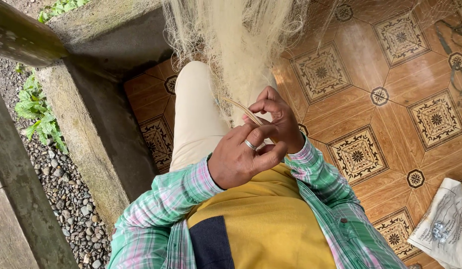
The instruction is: Repairing a fine-mesh fishing net using a shuttle and scissors
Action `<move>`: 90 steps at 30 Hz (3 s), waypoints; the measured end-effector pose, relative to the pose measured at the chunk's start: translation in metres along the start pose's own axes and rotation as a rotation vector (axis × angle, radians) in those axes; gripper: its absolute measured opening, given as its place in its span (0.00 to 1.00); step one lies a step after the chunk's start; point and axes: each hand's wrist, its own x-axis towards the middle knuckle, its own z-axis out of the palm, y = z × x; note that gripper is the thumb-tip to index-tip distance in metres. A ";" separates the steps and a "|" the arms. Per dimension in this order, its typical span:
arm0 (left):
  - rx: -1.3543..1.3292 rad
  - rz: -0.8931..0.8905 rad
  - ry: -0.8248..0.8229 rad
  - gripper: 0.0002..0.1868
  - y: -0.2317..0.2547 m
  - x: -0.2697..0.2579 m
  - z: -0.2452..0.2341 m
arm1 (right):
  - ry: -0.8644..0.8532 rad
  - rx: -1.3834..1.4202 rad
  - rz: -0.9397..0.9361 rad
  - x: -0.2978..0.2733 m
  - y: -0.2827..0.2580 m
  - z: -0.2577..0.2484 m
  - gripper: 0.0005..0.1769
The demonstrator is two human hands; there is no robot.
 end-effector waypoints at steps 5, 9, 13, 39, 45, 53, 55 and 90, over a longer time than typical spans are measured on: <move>-0.026 -0.036 -0.056 0.07 0.001 -0.003 0.006 | -0.036 -0.008 0.031 -0.001 0.007 -0.003 0.08; 0.072 -0.028 -0.089 0.08 -0.002 0.002 -0.001 | -0.058 0.013 0.064 -0.006 0.023 -0.004 0.13; 0.026 -0.025 -0.080 0.08 -0.005 -0.006 0.004 | 0.000 0.002 0.057 -0.005 0.008 -0.001 0.11; -0.439 0.112 0.120 0.08 0.025 -0.005 -0.007 | 0.027 0.140 0.001 0.002 0.003 -0.016 0.08; -0.575 0.009 0.057 0.08 0.022 -0.011 -0.014 | 0.022 0.147 -0.010 -0.002 0.013 -0.019 0.11; -0.614 0.109 0.162 0.07 0.031 -0.009 -0.021 | 0.056 0.269 -0.044 -0.010 0.048 -0.023 0.12; -0.622 0.122 0.165 0.07 0.032 -0.010 -0.021 | 0.053 0.289 -0.038 -0.011 0.050 -0.024 0.13; 0.246 -0.320 -0.224 0.08 -0.030 0.003 -0.041 | 0.086 -0.125 -0.091 -0.011 0.000 -0.027 0.12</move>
